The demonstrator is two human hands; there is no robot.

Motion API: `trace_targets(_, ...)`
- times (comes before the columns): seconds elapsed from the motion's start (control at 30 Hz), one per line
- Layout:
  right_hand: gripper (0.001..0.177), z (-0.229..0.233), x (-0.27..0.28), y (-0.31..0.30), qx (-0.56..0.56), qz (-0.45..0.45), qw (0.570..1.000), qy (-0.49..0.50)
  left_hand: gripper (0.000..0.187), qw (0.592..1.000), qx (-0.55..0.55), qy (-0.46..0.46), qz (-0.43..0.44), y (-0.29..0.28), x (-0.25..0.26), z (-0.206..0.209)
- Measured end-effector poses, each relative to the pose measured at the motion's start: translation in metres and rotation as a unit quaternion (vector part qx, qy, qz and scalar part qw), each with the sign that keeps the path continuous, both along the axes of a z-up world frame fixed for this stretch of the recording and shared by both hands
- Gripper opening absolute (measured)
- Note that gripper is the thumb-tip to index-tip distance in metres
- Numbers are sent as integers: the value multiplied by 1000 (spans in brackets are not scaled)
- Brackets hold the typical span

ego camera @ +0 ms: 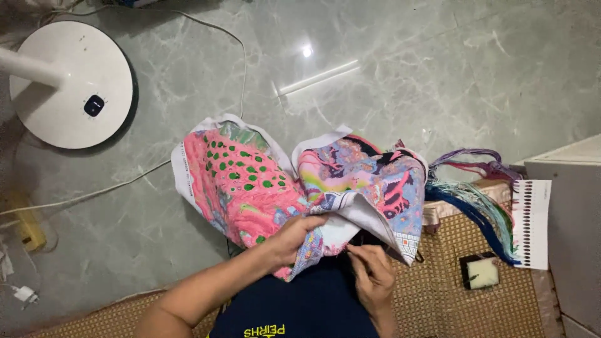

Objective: A person is performing cross-stitching on a large piece of colorful fabric using a needle and thread while sitting on the floor.

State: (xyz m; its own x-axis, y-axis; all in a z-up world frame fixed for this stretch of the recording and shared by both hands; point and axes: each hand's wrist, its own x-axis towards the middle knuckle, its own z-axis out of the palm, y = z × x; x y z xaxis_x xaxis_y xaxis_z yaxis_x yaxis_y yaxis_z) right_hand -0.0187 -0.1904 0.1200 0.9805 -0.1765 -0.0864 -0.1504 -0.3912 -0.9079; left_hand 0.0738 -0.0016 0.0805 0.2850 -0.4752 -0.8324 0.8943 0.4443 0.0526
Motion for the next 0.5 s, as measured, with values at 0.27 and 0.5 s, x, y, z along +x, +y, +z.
trace_targets(0.27,21,28,21,13,-71,-16,997,-19,34,999,-1,-33,-1,3,9,15)
trace_targets(0.5,20,17,23,13,-55,16,998,-21,29,999,10,-43,13,11,7,16)
